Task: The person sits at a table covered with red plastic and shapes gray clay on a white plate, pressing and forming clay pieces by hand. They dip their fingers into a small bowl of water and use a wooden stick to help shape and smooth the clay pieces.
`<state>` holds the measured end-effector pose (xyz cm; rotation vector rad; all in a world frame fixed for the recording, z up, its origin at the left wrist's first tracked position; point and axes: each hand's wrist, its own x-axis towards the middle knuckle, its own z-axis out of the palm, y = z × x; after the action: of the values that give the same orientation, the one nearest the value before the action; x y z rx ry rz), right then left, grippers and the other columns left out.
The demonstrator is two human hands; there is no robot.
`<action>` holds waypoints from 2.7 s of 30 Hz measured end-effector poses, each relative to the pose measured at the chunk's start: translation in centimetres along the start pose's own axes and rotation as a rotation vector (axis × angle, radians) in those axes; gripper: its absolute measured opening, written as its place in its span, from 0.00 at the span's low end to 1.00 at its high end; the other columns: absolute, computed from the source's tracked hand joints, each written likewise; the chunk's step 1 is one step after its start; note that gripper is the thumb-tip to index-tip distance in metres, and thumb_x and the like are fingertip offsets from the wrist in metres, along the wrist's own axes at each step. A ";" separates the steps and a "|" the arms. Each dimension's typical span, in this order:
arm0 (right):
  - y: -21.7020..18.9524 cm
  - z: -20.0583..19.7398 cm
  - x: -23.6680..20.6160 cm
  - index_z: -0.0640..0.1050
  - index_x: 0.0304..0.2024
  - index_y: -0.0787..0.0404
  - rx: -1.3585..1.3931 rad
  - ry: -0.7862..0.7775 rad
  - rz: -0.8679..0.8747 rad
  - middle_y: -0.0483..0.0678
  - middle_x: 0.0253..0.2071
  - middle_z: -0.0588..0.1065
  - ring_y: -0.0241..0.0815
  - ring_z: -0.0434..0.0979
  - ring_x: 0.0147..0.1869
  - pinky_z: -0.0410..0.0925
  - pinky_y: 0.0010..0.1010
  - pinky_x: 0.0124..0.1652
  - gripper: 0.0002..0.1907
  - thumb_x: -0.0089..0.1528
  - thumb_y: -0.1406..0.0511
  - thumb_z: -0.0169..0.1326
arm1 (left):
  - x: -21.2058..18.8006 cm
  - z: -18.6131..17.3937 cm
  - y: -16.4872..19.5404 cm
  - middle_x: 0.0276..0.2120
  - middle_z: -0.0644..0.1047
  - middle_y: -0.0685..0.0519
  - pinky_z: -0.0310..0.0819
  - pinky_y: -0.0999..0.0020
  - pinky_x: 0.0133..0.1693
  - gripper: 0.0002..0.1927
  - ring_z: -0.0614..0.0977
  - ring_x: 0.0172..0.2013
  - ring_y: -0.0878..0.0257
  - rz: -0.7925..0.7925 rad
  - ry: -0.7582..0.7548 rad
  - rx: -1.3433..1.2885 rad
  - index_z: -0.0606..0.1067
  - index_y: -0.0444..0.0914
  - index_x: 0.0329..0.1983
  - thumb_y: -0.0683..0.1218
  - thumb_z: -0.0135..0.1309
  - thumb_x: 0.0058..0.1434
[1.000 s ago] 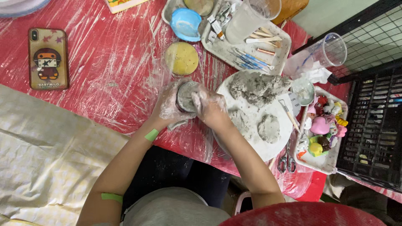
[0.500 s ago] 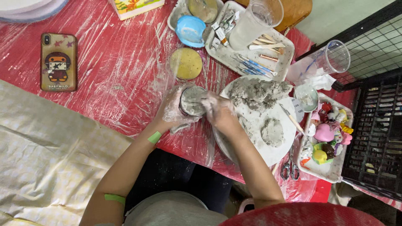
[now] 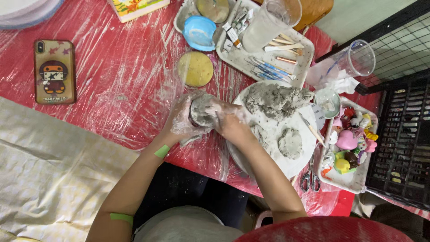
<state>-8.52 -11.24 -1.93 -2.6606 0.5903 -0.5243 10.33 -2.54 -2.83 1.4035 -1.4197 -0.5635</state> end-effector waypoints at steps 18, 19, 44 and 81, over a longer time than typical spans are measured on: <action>-0.7 -5.0 0.4 0.74 0.49 0.58 0.124 0.192 0.373 0.52 0.36 0.77 0.48 0.81 0.38 0.73 0.39 0.42 0.08 0.70 0.72 0.45 | -0.2 0.1 -0.3 0.56 0.76 0.42 0.69 0.49 0.59 0.49 0.77 0.58 0.43 -0.016 -0.013 -0.007 0.69 0.37 0.63 0.55 0.78 0.38; -0.6 -4.7 0.0 0.74 0.48 0.57 0.097 0.184 0.368 0.53 0.37 0.77 0.49 0.80 0.38 0.73 0.40 0.43 0.08 0.70 0.72 0.46 | -0.3 0.1 -0.3 0.56 0.76 0.42 0.69 0.49 0.59 0.49 0.76 0.57 0.43 -0.030 -0.017 -0.001 0.69 0.37 0.62 0.55 0.78 0.38; -1.0 -1.6 1.2 0.67 0.60 0.56 -0.110 -0.029 0.533 0.60 0.31 0.78 0.59 0.80 0.30 0.72 0.50 0.34 0.19 0.67 0.65 0.51 | 0.8 -0.5 1.8 0.56 0.74 0.41 0.69 0.48 0.60 0.51 0.76 0.58 0.42 0.008 -0.017 0.040 0.68 0.37 0.62 0.56 0.78 0.37; 0.8 -3.4 -2.6 0.71 0.54 0.63 0.112 0.243 0.235 0.56 0.47 0.76 0.55 0.79 0.50 0.71 0.42 0.52 0.14 0.65 0.74 0.49 | 0.2 0.0 1.4 0.59 0.73 0.44 0.66 0.47 0.62 0.51 0.73 0.61 0.44 0.013 0.010 0.107 0.68 0.40 0.63 0.58 0.77 0.37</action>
<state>-12.39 -11.62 -0.07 -2.3972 0.9022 -0.7909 9.67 -2.42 -1.53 1.4782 -1.4685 -0.4766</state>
